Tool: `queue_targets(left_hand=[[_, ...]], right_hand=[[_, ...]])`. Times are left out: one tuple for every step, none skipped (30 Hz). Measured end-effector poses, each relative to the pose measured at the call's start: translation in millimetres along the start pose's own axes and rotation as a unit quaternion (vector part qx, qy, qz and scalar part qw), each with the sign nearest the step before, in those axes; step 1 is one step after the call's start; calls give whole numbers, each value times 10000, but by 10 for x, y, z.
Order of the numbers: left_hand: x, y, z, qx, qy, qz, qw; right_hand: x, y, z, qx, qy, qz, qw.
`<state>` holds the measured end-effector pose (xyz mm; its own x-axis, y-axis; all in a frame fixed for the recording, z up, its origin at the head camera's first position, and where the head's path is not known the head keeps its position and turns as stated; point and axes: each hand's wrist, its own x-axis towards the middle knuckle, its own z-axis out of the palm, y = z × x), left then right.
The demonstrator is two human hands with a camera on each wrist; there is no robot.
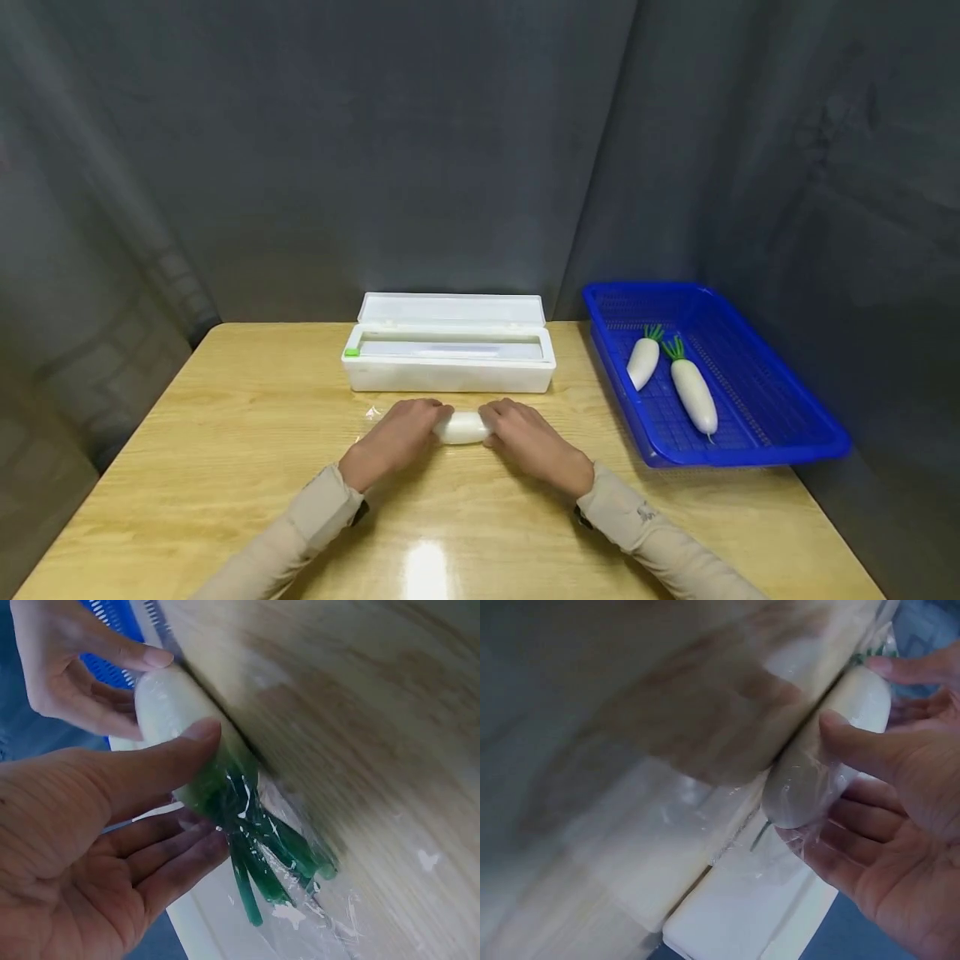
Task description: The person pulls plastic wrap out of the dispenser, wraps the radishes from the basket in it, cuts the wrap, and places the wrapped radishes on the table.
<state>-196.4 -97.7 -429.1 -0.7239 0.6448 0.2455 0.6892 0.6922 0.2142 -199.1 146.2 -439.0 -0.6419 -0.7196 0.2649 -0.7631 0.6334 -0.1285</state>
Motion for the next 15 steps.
queue_targets(left_hand=[[-5,-7,-12,-100,-116,-43,9999],[-9,-12,-26,-222,-217,-87,9995],[-13,-19,-38,-338,-303,-123,9989],[-19,-27,-48,-467,-375,-175,9981],[-25,-32,-58,-590,-432,-227,9971],[-29,-35,-65,-681,-462,-253,9963],[-34,-36,-71,-766,-463,-283,9956],[-43,-33,-71,-798,-446,-312,9953],[-55,-27,-70,-774,-417,-322,9956],[-67,-19,-64,-705,-375,-294,9964],[-80,-8,-58,-581,-319,-240,9975],[-92,5,-50,-423,-249,-179,9986],[-103,18,-40,-240,-157,-104,9995],[-112,30,-30,-38,-61,-26,10000],[-112,41,-21,153,37,70,9999]], right_hand=[[-2,2,-4,51,-69,-22,10000],[-1,6,-10,128,-131,-55,9998],[2,11,-20,204,-207,-86,9995],[8,17,-33,288,-284,-107,9991],[18,26,-49,366,-368,-120,9986],[32,35,-66,452,-440,-161,9979],[45,46,-81,524,-513,-182,9971],[58,60,-95,579,-584,-193,9964],[71,75,-108,612,-669,-209,9957],[84,89,-121,642,-739,-225,9949],[94,103,-134,646,-812,-248,9943],[102,115,-148,633,-883,-254,9938],[107,126,-162,608,-945,-255,9933],[115,136,-175,573,-995,-268,9930],[122,143,-189,550,-1029,-280,9928]])
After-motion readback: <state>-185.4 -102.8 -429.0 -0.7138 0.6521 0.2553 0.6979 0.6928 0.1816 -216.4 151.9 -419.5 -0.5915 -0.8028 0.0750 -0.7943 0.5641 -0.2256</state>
